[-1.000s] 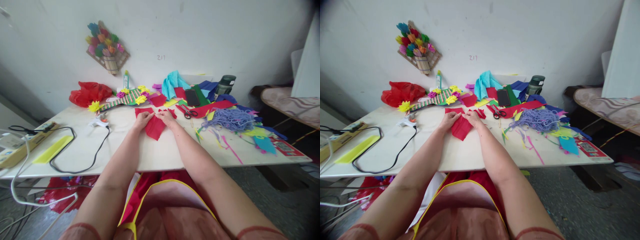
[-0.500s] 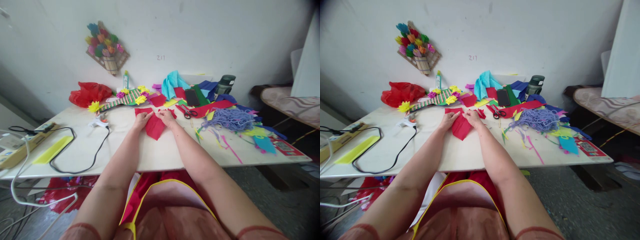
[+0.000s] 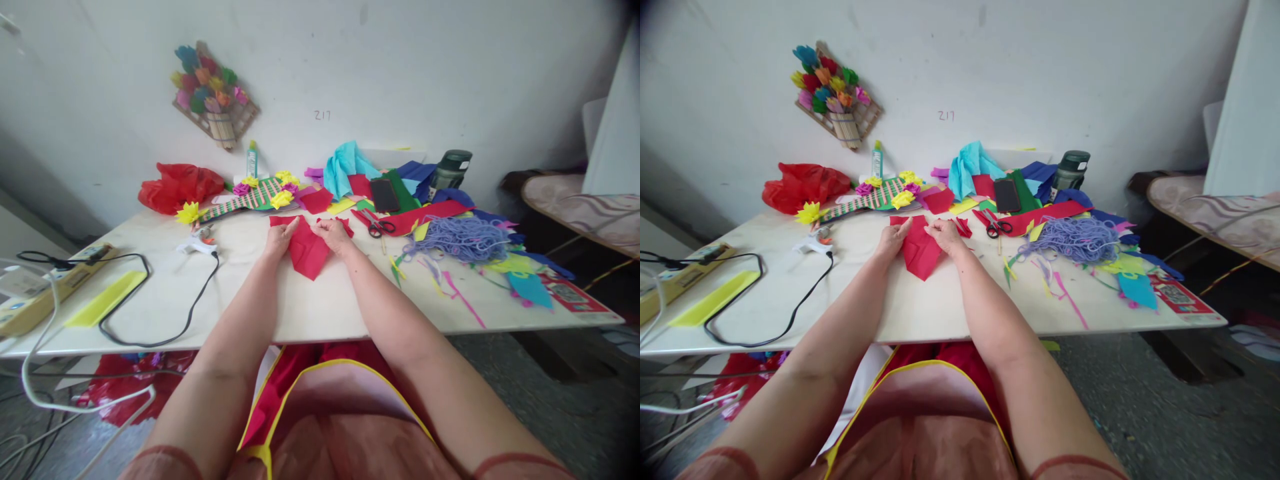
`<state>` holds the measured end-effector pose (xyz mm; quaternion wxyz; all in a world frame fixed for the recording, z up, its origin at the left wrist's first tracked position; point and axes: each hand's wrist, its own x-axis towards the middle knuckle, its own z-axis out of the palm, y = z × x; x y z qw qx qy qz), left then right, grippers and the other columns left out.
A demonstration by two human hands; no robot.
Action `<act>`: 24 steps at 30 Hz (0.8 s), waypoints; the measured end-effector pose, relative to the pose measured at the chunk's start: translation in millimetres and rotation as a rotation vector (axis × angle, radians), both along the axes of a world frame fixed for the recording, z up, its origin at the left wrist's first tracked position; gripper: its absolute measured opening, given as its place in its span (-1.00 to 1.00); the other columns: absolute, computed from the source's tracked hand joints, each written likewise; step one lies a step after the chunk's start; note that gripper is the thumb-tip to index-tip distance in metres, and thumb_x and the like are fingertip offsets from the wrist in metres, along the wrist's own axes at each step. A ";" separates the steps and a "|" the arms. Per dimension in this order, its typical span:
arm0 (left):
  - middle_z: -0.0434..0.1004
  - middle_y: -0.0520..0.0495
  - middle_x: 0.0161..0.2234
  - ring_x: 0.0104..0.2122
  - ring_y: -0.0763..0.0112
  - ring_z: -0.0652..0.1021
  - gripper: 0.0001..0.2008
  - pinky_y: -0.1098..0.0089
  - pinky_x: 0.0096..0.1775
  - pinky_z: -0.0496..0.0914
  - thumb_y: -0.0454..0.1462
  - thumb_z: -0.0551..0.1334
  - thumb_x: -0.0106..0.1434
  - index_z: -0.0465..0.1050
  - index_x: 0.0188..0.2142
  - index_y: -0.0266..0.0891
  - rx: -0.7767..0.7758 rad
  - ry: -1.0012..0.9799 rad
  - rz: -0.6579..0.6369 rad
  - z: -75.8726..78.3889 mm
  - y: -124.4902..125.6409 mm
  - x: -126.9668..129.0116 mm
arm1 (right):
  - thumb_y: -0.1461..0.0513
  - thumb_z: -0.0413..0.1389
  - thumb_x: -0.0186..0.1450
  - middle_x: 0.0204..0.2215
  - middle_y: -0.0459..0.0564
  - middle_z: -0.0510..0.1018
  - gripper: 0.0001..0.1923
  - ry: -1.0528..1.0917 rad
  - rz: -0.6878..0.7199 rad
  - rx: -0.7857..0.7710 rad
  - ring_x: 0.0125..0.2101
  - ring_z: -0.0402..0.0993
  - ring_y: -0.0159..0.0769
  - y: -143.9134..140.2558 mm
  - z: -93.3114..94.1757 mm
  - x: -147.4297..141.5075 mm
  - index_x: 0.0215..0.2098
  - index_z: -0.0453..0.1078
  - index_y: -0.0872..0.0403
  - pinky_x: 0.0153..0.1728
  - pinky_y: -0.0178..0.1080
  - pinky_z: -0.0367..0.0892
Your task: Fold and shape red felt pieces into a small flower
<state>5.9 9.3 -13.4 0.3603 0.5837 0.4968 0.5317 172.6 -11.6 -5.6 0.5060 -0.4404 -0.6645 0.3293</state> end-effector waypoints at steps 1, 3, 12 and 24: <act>0.13 0.08 -0.74 -0.65 0.50 0.28 -0.54 0.44 -0.59 0.12 0.09 0.25 0.00 0.27 -0.69 -0.24 -0.013 0.013 0.008 -0.2 0.5 -0.2 | 0.06 0.05 0.06 -0.65 -0.18 0.20 -0.72 0.001 0.001 -0.004 -0.53 0.12 -0.42 -0.7 0.5 -0.3 -0.63 0.23 0.09 -0.45 -0.32 0.07; 0.11 0.06 -0.75 -0.65 0.49 0.28 -0.52 0.42 -0.59 0.12 0.11 0.21 0.04 0.27 -0.69 -0.23 -0.034 0.031 0.052 1.0 0.0 -0.7 | 0.06 0.05 0.06 -0.66 -0.18 0.19 -0.72 0.009 0.002 -0.006 -0.53 0.12 -0.42 -1.1 0.8 -0.3 -0.64 0.23 0.09 -0.45 -0.32 0.06; 0.22 -0.02 -0.74 -0.66 0.46 0.28 -0.36 0.42 -0.59 0.15 0.20 -0.08 0.16 0.33 -0.70 -0.24 -0.084 0.025 0.066 8.7 -6.4 -1.9 | 0.06 0.06 0.06 -0.65 -0.18 0.19 -0.72 0.012 0.006 0.021 -0.53 0.11 -0.42 2.8 -2.0 0.6 -0.63 0.24 0.09 -0.41 -0.31 0.08; 0.09 0.11 -0.68 -0.60 0.55 0.14 -0.57 0.45 -0.55 0.03 0.00 0.15 0.12 0.13 -0.68 -0.24 0.264 0.380 -0.071 5.7 -6.9 6.8 | 0.06 0.05 0.06 -0.66 -0.20 0.16 -0.73 0.016 0.065 -0.043 -0.54 0.07 -0.44 -0.5 -0.8 -1.8 -0.62 0.22 0.09 -0.48 -0.33 0.02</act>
